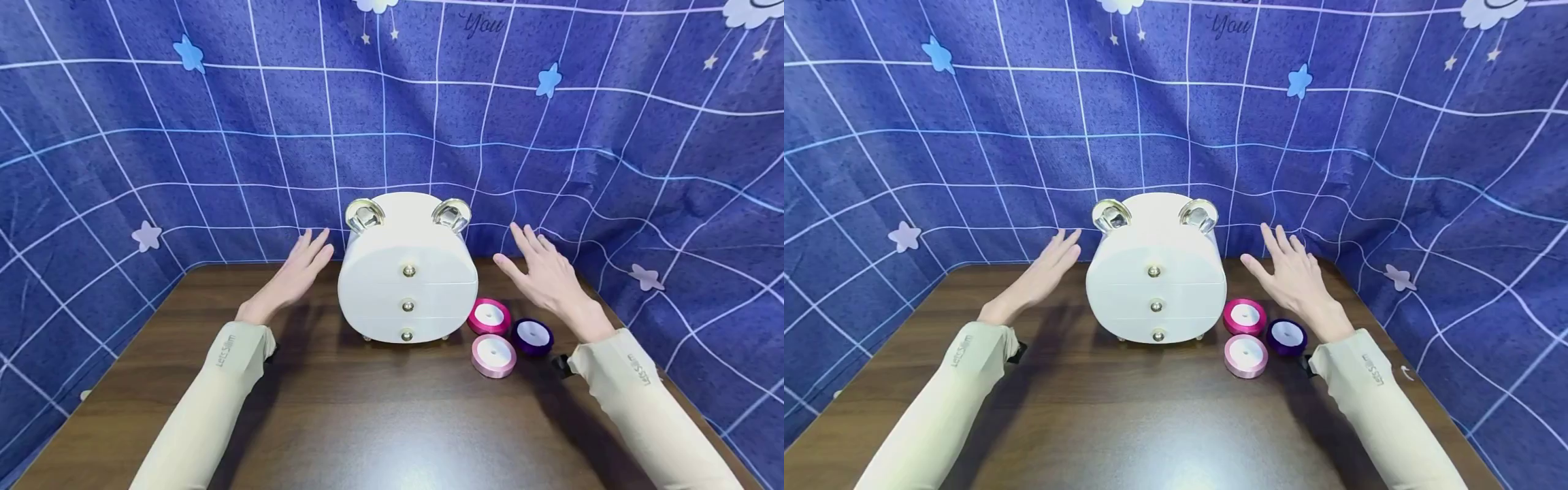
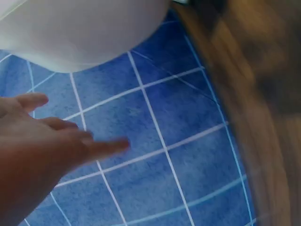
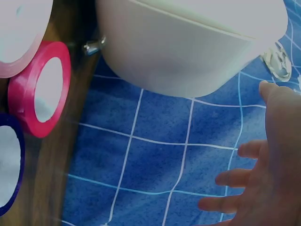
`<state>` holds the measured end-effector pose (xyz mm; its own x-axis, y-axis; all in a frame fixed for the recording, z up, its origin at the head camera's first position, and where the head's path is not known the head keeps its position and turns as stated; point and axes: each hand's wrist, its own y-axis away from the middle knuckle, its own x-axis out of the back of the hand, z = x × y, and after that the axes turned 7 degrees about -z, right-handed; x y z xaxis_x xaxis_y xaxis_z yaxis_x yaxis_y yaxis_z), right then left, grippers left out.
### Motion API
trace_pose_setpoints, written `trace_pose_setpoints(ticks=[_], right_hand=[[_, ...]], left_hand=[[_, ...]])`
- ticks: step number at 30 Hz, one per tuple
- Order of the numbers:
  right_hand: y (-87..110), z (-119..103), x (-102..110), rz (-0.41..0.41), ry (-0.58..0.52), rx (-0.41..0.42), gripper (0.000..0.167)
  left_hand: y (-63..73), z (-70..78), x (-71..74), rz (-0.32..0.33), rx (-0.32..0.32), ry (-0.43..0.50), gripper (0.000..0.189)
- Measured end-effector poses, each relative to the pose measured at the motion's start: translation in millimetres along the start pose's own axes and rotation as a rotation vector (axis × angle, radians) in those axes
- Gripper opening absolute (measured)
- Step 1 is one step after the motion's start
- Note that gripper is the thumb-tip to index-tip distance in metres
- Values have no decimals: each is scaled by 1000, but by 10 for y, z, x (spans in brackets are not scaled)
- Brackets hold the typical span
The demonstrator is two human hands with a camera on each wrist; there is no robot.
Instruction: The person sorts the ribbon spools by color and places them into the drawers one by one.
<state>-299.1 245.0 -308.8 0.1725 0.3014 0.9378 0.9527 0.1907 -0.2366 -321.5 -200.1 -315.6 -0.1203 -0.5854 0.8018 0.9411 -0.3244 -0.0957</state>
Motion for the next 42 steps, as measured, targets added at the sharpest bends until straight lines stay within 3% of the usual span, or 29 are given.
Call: trace_pose_setpoints(ticks=[7, 11, 16, 19, 23, 26, 31, 34, 36, 39, 42], right_hand=[[15, -40, 31, -10, -32, 9, 77], [29, -72, 50, -7, -54, 21, 75], [50, -142, 73, 10, -45, 49, 74], [65, -185, 84, 5, -43, 62, 73], [93, -230, 103, 13, -46, 89, 72], [115, -290, 117, 92, -52, 127, 64], [170, -491, 128, 268, -112, 227, 35], [195, -658, 113, 301, -228, 295, 21], [211, -784, 93, 279, -354, 324, 18], [222, -961, 43, 141, -612, 331, 19], [217, -1128, -20, -55, -876, 282, 24]], left_hand=[[-191, 232, 46, 5, -72, 222, 72], [-280, 368, -13, -23, -107, 344, 71], [-343, 506, -94, -38, -105, 450, 61], [-375, 546, -117, -52, -115, 475, 58], [-385, 567, -119, -68, -119, 439, 53], [-388, 582, -120, -65, -118, 432, 53], [-399, 594, -138, -71, -108, 429, 57], [-408, 591, -140, -65, -106, 399, 57], [-414, 587, -137, -60, -111, 389, 55], [-424, 584, -134, -59, -128, 393, 53], [-435, 579, -132, -66, -128, 404, 53]])
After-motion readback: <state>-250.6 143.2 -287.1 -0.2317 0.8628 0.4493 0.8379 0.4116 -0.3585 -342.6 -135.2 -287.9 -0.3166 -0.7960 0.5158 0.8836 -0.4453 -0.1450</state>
